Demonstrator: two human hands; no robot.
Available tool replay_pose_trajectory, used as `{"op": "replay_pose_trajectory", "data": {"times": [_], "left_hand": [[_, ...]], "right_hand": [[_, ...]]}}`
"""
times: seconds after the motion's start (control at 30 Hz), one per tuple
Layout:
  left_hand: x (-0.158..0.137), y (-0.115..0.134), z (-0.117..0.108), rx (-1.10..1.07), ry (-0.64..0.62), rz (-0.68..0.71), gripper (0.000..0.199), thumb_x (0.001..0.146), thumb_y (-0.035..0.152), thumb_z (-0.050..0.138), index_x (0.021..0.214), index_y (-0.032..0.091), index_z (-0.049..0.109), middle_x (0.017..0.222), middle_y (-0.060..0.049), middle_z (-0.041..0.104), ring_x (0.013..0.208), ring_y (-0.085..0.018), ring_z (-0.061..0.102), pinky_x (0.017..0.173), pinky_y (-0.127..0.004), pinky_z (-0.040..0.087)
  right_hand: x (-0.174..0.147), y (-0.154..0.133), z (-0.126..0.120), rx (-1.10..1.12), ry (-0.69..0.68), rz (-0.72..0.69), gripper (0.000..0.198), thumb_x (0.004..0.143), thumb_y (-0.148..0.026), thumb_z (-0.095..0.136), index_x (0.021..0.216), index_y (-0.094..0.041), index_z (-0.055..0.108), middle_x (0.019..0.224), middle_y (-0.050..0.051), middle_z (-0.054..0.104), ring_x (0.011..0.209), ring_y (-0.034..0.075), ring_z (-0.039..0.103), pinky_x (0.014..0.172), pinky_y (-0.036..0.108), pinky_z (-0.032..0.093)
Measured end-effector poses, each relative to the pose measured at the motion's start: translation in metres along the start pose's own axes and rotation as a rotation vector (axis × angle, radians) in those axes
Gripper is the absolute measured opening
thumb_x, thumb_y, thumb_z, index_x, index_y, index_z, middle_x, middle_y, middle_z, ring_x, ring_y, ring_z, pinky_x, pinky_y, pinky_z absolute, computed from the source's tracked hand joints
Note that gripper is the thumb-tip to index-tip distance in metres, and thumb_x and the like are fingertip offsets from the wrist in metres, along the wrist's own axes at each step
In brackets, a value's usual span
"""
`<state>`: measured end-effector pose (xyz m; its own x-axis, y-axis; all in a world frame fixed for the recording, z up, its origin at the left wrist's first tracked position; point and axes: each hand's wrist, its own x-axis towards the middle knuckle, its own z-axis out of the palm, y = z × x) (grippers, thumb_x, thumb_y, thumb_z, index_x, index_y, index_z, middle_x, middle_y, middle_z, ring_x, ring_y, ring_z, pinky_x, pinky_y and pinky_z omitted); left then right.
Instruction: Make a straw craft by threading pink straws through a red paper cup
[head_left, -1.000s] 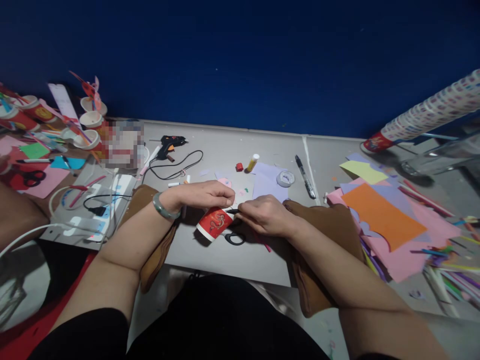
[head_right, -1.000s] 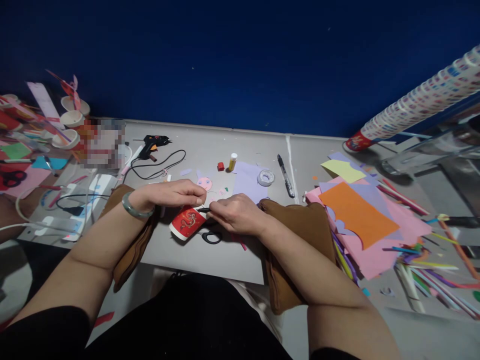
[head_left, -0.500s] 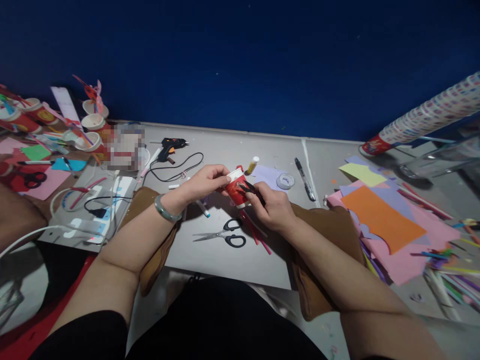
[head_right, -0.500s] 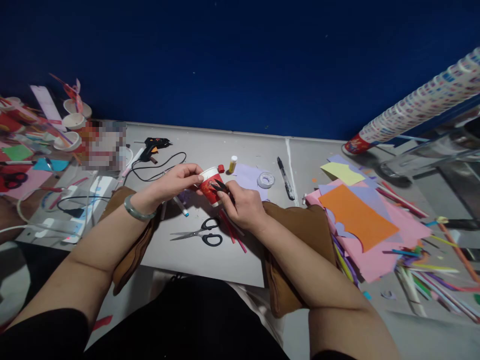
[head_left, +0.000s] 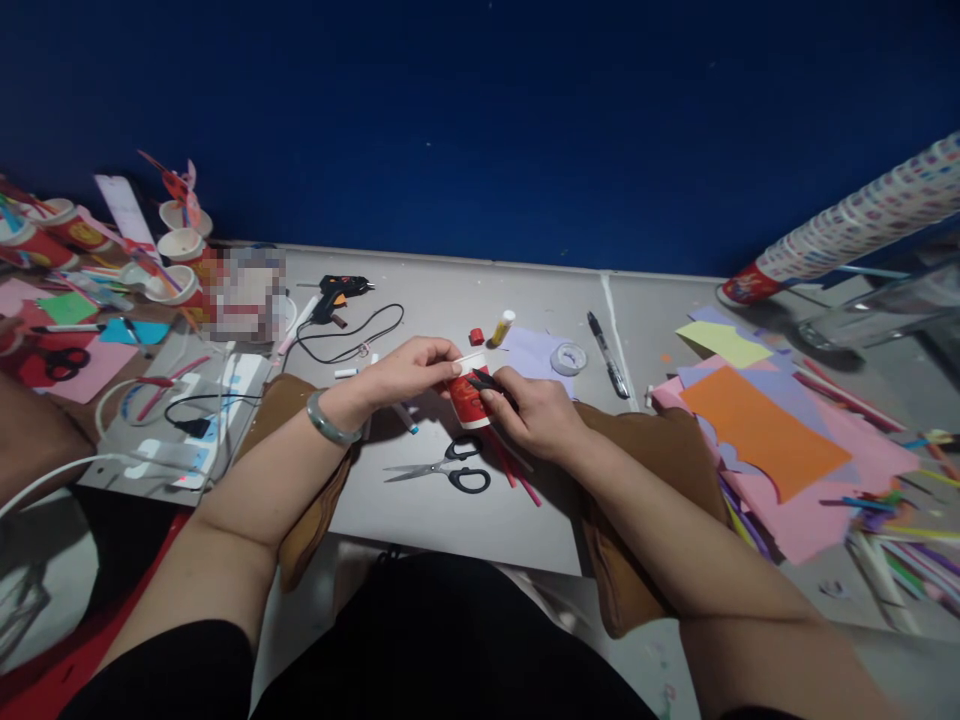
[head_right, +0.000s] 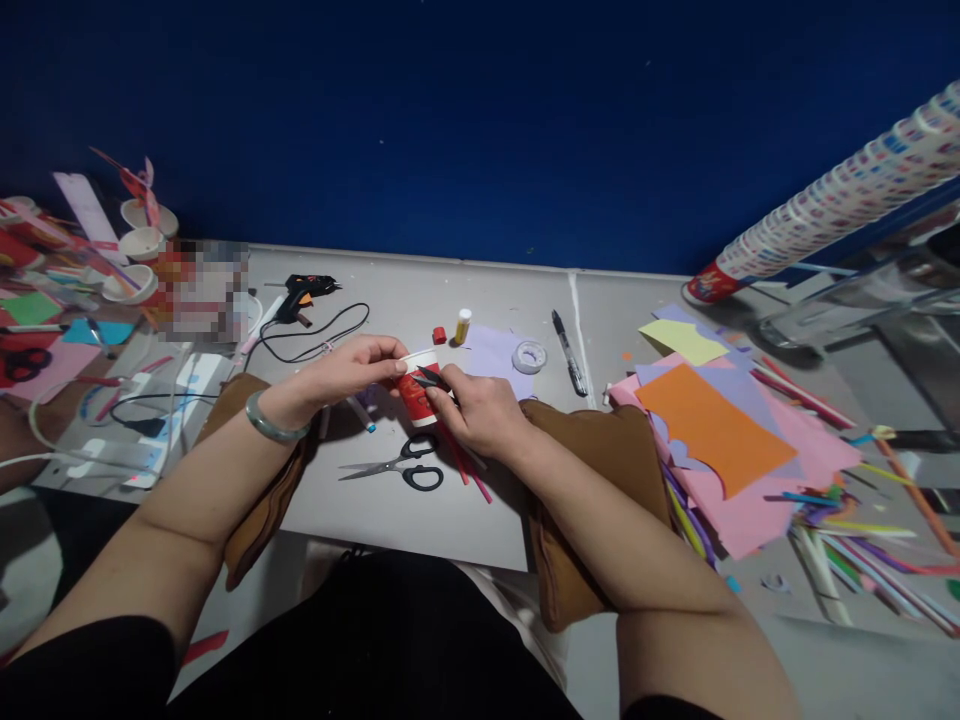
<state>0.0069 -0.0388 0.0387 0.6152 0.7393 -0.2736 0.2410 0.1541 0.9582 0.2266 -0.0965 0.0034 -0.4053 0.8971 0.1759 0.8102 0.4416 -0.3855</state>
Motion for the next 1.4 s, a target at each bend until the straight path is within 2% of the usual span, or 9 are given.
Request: {"op": "replay_pose_trajectory", "data": {"times": [0.53,0.77,1.03,1.2,1.4], "left_hand": [[-0.002,0.001,-0.002,0.076,-0.036,-0.040,0.009,0.089,0.019,0.056,0.086,0.012,0.060,0.069,0.000,0.064,0.063,-0.008,0.058,0.061,-0.020,0.041],[-0.002,0.000,-0.003,0.078,-0.049,-0.054,0.009,0.089,0.020,0.056,0.089,0.012,0.060,0.070,0.000,0.065,0.063,-0.008,0.058,0.060,-0.020,0.041],[-0.002,-0.001,-0.004,0.039,-0.062,0.012,0.013,0.086,0.025,0.060,0.083,0.012,0.060,0.068,0.000,0.063,0.062,-0.009,0.058,0.062,-0.021,0.043],[0.000,0.000,-0.004,0.074,0.008,0.079,0.014,0.087,0.025,0.060,0.081,0.013,0.059,0.068,0.000,0.062,0.064,-0.009,0.057,0.062,-0.021,0.043],[0.002,0.000,0.000,0.166,0.104,0.115,0.011,0.087,0.022,0.058,0.080,0.013,0.057,0.068,0.001,0.057,0.062,-0.008,0.051,0.059,-0.021,0.038]], "right_hand": [[0.000,-0.001,-0.004,0.021,-0.049,0.008,0.047,0.101,-0.047,0.032,0.108,-0.018,0.068,0.068,0.005,0.065,0.062,0.019,0.056,0.060,0.027,0.031],[0.000,0.000,-0.004,0.013,-0.032,-0.022,0.047,0.103,-0.047,0.031,0.105,-0.018,0.068,0.067,0.004,0.063,0.061,0.018,0.053,0.058,0.026,0.028],[-0.001,0.000,0.001,0.075,0.035,-0.051,0.045,0.104,-0.047,0.032,0.094,-0.018,0.065,0.064,0.002,0.060,0.057,0.015,0.051,0.056,0.026,0.027],[-0.002,0.002,0.003,0.221,0.158,-0.031,0.037,0.102,-0.044,0.039,0.086,-0.018,0.059,0.062,0.000,0.057,0.053,0.012,0.049,0.058,0.024,0.033],[-0.002,0.000,0.006,0.009,0.182,0.033,0.039,0.101,-0.046,0.040,0.087,-0.018,0.062,0.059,0.001,0.058,0.053,0.015,0.048,0.055,0.026,0.028]]}}
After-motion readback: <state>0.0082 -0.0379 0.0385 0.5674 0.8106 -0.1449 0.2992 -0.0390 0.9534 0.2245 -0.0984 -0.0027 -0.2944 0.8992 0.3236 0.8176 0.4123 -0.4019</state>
